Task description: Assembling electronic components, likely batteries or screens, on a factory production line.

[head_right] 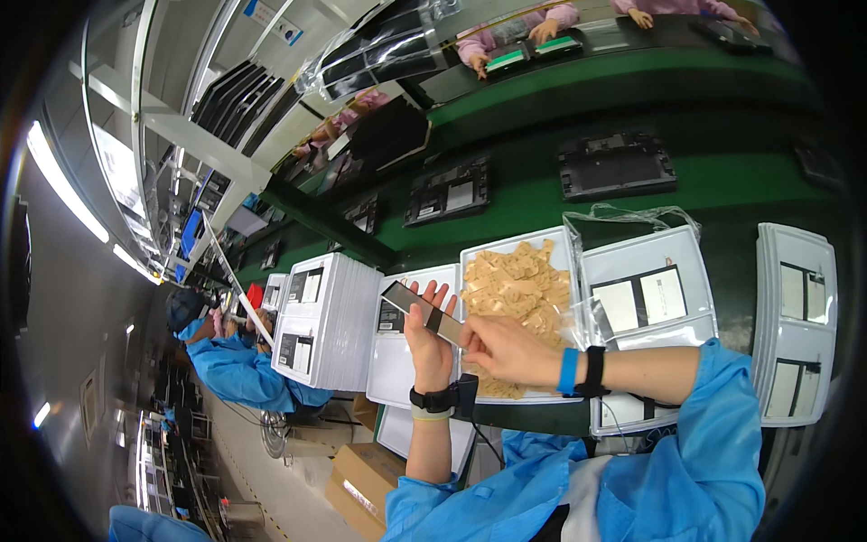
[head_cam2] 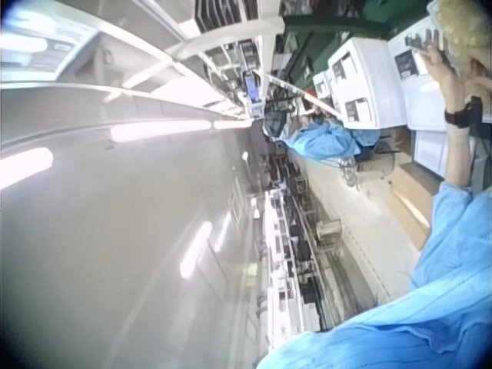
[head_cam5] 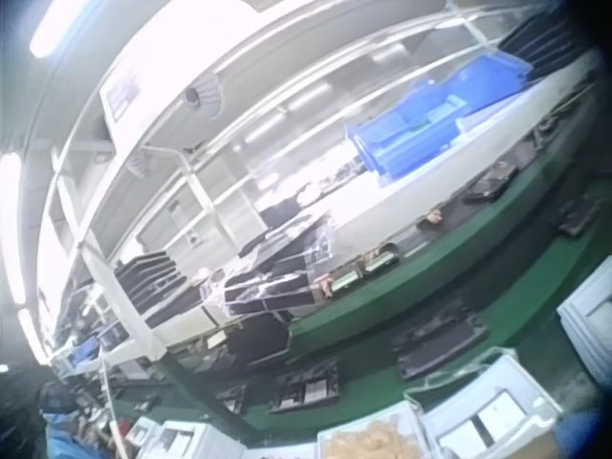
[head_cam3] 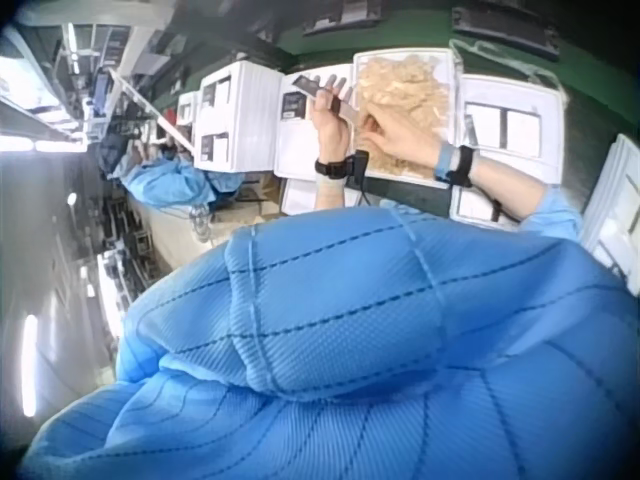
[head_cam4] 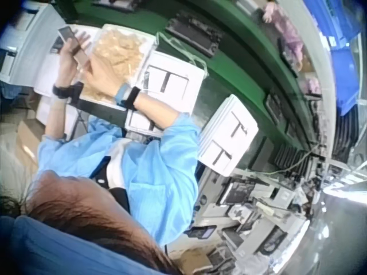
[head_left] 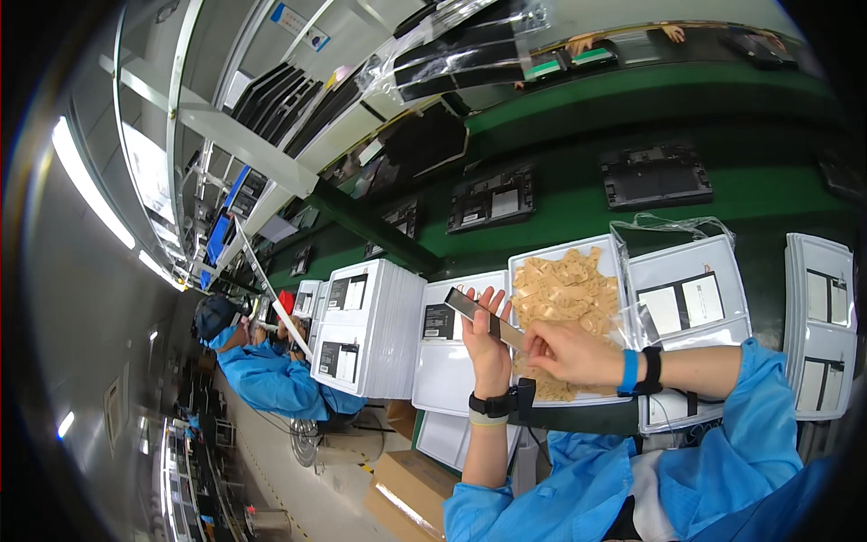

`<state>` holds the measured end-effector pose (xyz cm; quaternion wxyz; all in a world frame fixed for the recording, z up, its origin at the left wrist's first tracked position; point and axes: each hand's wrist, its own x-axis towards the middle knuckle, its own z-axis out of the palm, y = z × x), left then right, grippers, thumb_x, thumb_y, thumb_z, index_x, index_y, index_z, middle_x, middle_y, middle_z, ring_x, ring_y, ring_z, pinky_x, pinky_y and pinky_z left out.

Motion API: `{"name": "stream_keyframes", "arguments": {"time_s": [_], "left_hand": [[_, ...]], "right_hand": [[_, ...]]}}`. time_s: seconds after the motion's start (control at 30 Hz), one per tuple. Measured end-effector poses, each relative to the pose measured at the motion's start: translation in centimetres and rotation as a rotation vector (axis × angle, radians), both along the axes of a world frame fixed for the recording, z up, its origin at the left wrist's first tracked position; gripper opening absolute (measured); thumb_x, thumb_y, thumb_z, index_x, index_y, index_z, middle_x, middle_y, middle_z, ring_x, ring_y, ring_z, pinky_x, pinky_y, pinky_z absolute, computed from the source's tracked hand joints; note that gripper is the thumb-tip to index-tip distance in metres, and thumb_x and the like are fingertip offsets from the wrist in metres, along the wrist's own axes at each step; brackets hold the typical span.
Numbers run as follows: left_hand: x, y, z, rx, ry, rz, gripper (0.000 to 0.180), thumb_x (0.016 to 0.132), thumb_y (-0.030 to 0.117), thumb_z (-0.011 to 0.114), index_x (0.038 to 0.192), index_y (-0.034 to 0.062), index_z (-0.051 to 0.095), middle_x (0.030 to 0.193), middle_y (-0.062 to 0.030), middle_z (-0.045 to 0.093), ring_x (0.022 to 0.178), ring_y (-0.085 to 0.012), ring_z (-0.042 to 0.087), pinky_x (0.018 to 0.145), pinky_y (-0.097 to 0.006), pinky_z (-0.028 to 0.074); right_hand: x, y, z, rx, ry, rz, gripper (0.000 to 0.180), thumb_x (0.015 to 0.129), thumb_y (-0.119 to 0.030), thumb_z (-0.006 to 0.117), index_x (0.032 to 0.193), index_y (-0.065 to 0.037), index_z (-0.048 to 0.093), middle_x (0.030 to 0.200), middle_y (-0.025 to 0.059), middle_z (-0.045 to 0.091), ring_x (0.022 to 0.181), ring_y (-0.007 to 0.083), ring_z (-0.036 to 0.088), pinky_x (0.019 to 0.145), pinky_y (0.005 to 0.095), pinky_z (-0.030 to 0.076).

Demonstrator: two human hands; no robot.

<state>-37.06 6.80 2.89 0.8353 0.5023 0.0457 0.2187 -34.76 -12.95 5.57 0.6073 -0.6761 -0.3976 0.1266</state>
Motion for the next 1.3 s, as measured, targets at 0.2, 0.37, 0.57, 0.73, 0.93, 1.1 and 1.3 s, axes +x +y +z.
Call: {"name": "stream_keyframes", "arguments": {"time_s": [0.2, 0.37, 0.57, 0.73, 0.93, 1.1, 1.3], "left_hand": [[-1.0, 1.1, -0.2, -0.064, 0.047, -0.107, 0.074, 0.103, 0.040, 0.067, 0.158, 0.0051, 0.032, 0.149, -0.0204, 0.053, 0.138, -0.0356, 0.054, 0.116, -0.052, 0.045], [-1.6, 1.3, 0.3, 0.069, 0.081, 0.053, 0.065, 0.107, 0.036, 0.062, 0.156, 0.0062, 0.033, 0.145, -0.0191, 0.056, 0.133, -0.0329, 0.058, 0.113, -0.050, 0.047], [-0.6, 0.7, 0.1, 0.138, 0.145, -0.019, 0.060, 0.109, 0.032, 0.059, 0.157, 0.0063, 0.033, 0.144, -0.0177, 0.057, 0.133, -0.0326, 0.058, 0.111, -0.051, 0.047], [-1.6, 4.2, 4.9, 0.028, 0.059, -0.015, 0.067, 0.103, 0.054, 0.061, 0.154, 0.0146, 0.042, 0.145, -0.0145, 0.058, 0.133, -0.0328, 0.057, 0.114, -0.051, 0.042], [-1.3, 7.2, 18.8, 1.053, 0.071, 0.043, 0.086, 0.086, 0.011, 0.078, 0.159, 0.0010, 0.034, 0.146, -0.0185, 0.056, 0.130, -0.0293, 0.059, 0.111, -0.041, 0.047], [6.2, -0.9, 22.9, 1.865, -0.049, -0.071, 0.100, 0.063, 0.024, 0.096, 0.147, -0.0008, 0.048, 0.135, -0.0223, 0.061, 0.125, -0.0388, 0.061, 0.108, -0.045, 0.049], [19.7, -15.0, 15.6, 1.931, -0.485, -0.273, 0.101, 0.058, 0.021, 0.093, 0.147, 0.0027, 0.049, 0.136, -0.0171, 0.061, 0.127, -0.0350, 0.058, 0.110, -0.045, 0.045]], "right_hand": [[0.6, -0.3, -1.8, -0.045, 0.064, 0.019, 0.023, 0.090, -0.002, 0.071, 0.108, 0.002, 0.057, 0.082, 0.0157, 0.070, 0.083, 0.0341, 0.071, 0.077, 0.0421, 0.056], [-0.6, -0.2, -0.1, -0.044, -0.015, 0.053, 0.030, 0.096, -0.011, 0.075, 0.115, -0.001, 0.055, 0.091, 0.0101, 0.068, 0.084, 0.0257, 0.069, 0.077, 0.0379, 0.056], [0.9, 0.9, -3.2, -0.005, 0.130, 0.087, 0.022, 0.094, -0.008, 0.075, 0.108, 0.001, 0.061, 0.093, 0.0120, 0.073, 0.087, 0.0247, 0.073, 0.079, 0.0364, 0.057], [3.5, -1.2, -3.7, 0.075, 0.393, -0.069, 0.012, 0.095, -0.011, 0.070, 0.094, 0.000, 0.074, 0.087, 0.0134, 0.075, 0.089, 0.0277, 0.075, 0.078, 0.0384, 0.058], [6.9, -4.2, -6.6, -0.207, -0.269, -0.150, 0.019, 0.101, -0.019, 0.066, 0.104, -0.001, 0.073, 0.101, 0.0180, 0.074, 0.086, 0.0392, 0.072, 0.079, 0.0459, 0.057], [11.7, -9.6, 5.1, -0.036, -0.051, -0.223, 0.029, 0.100, -0.023, 0.070, 0.117, 0.001, 0.070, 0.109, 0.0180, 0.075, 0.088, 0.0281, 0.076, 0.075, 0.0388, 0.058], [17.0, -16.8, 9.5, -0.150, -0.464, -0.711, 0.051, 0.078, -0.001, 0.081, 0.125, 0.007, 0.065, 0.094, 0.0250, 0.074, 0.084, 0.0349, 0.077, 0.074, 0.0392, 0.061]]}}
